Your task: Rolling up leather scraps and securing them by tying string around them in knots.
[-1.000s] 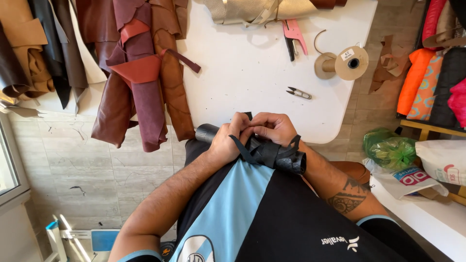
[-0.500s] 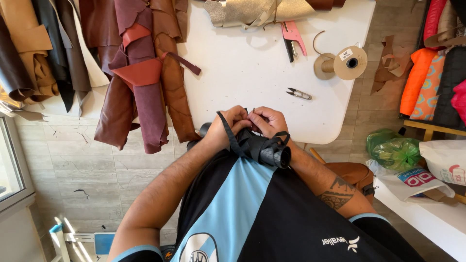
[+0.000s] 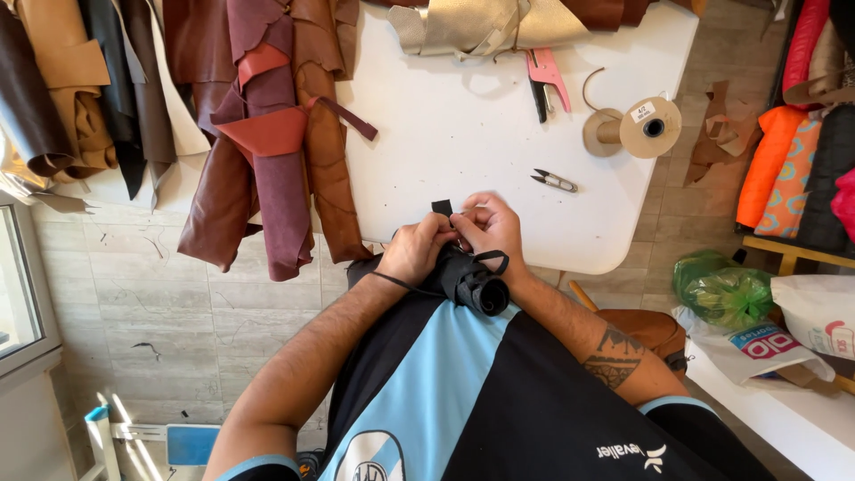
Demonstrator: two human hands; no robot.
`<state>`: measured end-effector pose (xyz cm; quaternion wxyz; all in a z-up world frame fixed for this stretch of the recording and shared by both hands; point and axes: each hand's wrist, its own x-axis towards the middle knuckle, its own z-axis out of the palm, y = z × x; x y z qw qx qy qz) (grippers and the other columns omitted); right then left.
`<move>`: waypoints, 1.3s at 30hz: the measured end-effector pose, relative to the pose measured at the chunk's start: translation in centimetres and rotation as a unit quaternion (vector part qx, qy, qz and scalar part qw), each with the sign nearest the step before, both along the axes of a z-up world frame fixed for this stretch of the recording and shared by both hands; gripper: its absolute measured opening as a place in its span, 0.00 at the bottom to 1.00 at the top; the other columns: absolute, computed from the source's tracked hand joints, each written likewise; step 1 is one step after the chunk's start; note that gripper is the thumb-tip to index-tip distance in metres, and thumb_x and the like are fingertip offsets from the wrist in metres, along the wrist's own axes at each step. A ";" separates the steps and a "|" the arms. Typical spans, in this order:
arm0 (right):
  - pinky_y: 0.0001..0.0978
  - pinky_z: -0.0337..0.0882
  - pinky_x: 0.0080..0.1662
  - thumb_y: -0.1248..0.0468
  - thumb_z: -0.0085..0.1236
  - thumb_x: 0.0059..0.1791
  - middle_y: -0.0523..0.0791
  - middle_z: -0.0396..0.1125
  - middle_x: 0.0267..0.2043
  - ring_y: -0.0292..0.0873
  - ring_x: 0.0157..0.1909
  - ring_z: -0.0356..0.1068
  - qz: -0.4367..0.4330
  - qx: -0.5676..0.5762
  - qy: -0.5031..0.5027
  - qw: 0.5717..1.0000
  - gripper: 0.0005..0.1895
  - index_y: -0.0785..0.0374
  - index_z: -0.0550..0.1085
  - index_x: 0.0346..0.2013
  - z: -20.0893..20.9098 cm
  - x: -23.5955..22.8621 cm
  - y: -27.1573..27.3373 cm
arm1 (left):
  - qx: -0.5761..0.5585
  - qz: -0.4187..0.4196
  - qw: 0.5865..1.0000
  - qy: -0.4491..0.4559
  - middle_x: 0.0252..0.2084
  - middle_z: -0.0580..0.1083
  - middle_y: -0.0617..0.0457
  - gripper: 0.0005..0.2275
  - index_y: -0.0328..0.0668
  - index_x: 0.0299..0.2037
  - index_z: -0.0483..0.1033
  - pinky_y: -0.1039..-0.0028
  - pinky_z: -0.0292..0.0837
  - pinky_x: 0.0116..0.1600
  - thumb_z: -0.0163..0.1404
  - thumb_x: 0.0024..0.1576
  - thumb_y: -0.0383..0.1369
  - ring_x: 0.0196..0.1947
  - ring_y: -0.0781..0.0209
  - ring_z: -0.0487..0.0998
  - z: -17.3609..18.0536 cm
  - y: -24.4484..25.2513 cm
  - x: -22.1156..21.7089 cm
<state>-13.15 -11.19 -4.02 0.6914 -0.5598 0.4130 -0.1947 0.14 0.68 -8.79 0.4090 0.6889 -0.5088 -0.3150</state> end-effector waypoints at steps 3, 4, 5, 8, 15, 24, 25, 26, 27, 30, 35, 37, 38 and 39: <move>0.20 0.64 0.24 0.75 0.58 0.50 0.49 0.70 0.23 0.34 0.18 0.66 -0.007 0.012 -0.006 1.000 0.09 0.66 0.68 0.41 -0.9 -0.4 0.2 | 0.000 0.011 1.000 0.016 0.30 0.81 0.51 0.06 0.49 0.42 0.70 0.65 0.80 0.35 0.52 0.65 0.38 0.31 0.49 0.84 0.8 0.3 -0.5; 0.21 0.64 0.23 0.76 0.58 0.50 0.50 0.71 0.22 0.34 0.17 0.66 -0.010 -0.001 0.001 1.000 0.05 0.66 0.72 0.37 -1.4 -0.6 0.2 | -0.008 0.025 0.999 0.032 0.28 0.80 0.51 0.06 0.49 0.42 0.70 0.67 0.80 0.34 0.53 0.64 0.37 0.29 0.49 0.83 1.1 0.2 -0.6; 0.21 0.64 0.23 0.76 0.58 0.50 0.50 0.71 0.22 0.34 0.17 0.66 -0.009 -0.001 0.000 1.000 0.05 0.66 0.72 0.37 -1.6 -0.6 0.0 | -0.008 0.026 0.999 0.031 0.28 0.80 0.51 0.06 0.49 0.42 0.70 0.67 0.80 0.34 0.53 0.64 0.37 0.29 0.49 0.83 1.1 -0.2 -0.6; 0.22 0.66 0.26 0.74 0.61 0.50 0.51 0.72 0.24 0.34 0.19 0.66 -0.007 -0.001 -0.004 1.000 0.03 0.68 0.77 0.38 -1.7 -1.0 -0.2 | -0.020 0.019 1.000 0.014 0.29 0.80 0.48 0.05 0.47 0.43 0.72 0.63 0.80 0.34 0.51 0.65 0.36 0.30 0.45 0.83 0.5 -0.3 -0.9; 0.26 0.70 0.32 0.68 0.69 0.47 0.48 0.74 0.34 0.36 0.27 0.68 0.125 -0.075 0.035 0.989 0.05 0.64 0.82 0.37 -0.5 -1.9 -1.3 | -0.012 0.034 0.999 0.007 0.27 0.79 0.50 0.04 0.48 0.43 0.74 0.66 0.80 0.32 0.52 0.65 0.36 0.28 0.48 0.83 -1.1 0.1 -1.0; 0.26 0.70 0.36 0.73 0.55 0.48 0.49 0.71 0.28 0.37 0.31 0.69 0.049 0.116 -0.028 0.992 0.06 0.67 0.75 0.40 1.7 -1.9 -0.8 | -0.022 0.045 0.999 0.015 0.24 0.77 0.51 0.04 0.48 0.41 0.73 0.67 0.79 0.30 0.52 0.65 0.36 0.26 0.48 0.82 -0.8 -0.2 -1.0; 0.27 0.71 0.38 0.76 0.52 0.47 0.50 0.72 0.28 0.37 0.33 0.69 0.034 0.154 -0.055 0.986 0.07 0.69 0.78 0.34 1.1 -2.1 -0.8 | -0.024 0.045 0.999 0.017 0.25 0.77 0.51 0.04 0.49 0.41 0.73 0.67 0.79 0.30 0.52 0.65 0.36 0.27 0.49 0.82 -0.8 -0.3 -1.0; 0.27 0.71 0.38 0.76 0.52 0.47 0.50 0.72 0.28 0.37 0.33 0.69 0.035 0.152 -0.056 0.986 0.07 0.69 0.78 0.34 0.7 -2.2 -0.7 | -0.026 0.046 0.998 0.016 0.25 0.77 0.51 0.04 0.49 0.41 0.73 0.67 0.79 0.30 0.52 0.65 0.36 0.27 0.49 0.82 -0.7 -0.3 -1.0; 0.29 0.72 0.39 0.77 0.56 0.46 0.52 0.73 0.31 0.38 0.34 0.71 0.030 0.136 -0.063 0.988 0.06 0.71 0.79 0.34 0.2 -2.2 -0.5 | -0.022 0.043 0.998 0.027 0.25 0.78 0.50 0.04 0.47 0.41 0.73 0.66 0.79 0.31 0.52 0.65 0.35 0.27 0.48 0.82 -0.5 -0.3 -1.0; 0.30 0.74 0.40 0.77 0.61 0.47 0.53 0.75 0.33 0.39 0.35 0.73 0.018 0.112 -0.063 0.992 0.04 0.72 0.80 0.35 1.3 -1.9 -0.1 | -0.019 0.045 0.998 0.040 0.26 0.78 0.49 0.04 0.46 0.41 0.73 0.65 0.79 0.31 0.51 0.65 0.35 0.28 0.47 0.82 0.0 -0.4 -0.8; 0.29 0.74 0.40 0.72 0.63 0.50 0.51 0.76 0.36 0.36 0.34 0.71 -0.009 0.086 -0.038 0.996 0.02 0.68 0.80 0.37 -1.4 -2.6 0.3 | -0.025 0.053 0.997 0.050 0.26 0.79 0.49 0.05 0.45 0.40 0.72 0.63 0.79 0.32 0.51 0.65 0.34 0.28 0.45 0.82 0.5 -0.4 -0.9; 0.37 0.77 0.51 0.66 0.60 0.53 0.56 0.69 0.59 0.55 0.60 0.72 -0.058 0.186 -0.198 0.961 0.06 0.66 0.74 0.34 0.3 -1.4 0.2 | -0.027 0.043 0.998 0.042 0.26 0.78 0.45 0.05 0.45 0.41 0.72 0.60 0.79 0.32 0.51 0.65 0.35 0.29 0.42 0.82 1.1 -0.5 -1.0; 0.37 0.77 0.51 0.66 0.60 0.53 0.56 0.69 0.59 0.55 0.60 0.72 -0.054 0.186 -0.197 0.961 0.06 0.66 0.74 0.34 0.4 -1.4 0.3 | -0.027 0.046 0.998 0.042 0.26 0.78 0.45 0.05 0.45 0.41 0.72 0.60 0.79 0.32 0.51 0.65 0.35 0.29 0.42 0.82 0.8 -0.3 -0.8; 0.44 0.75 0.55 0.67 0.56 0.54 0.57 0.71 0.50 0.57 0.57 0.74 -0.093 0.240 -0.196 0.946 0.05 0.67 0.72 0.36 0.5 -1.5 0.4 | -0.030 0.053 0.997 0.049 0.29 0.79 0.46 0.04 0.46 0.40 0.72 0.63 0.79 0.34 0.51 0.65 0.35 0.31 0.44 0.83 0.6 -0.1 -0.6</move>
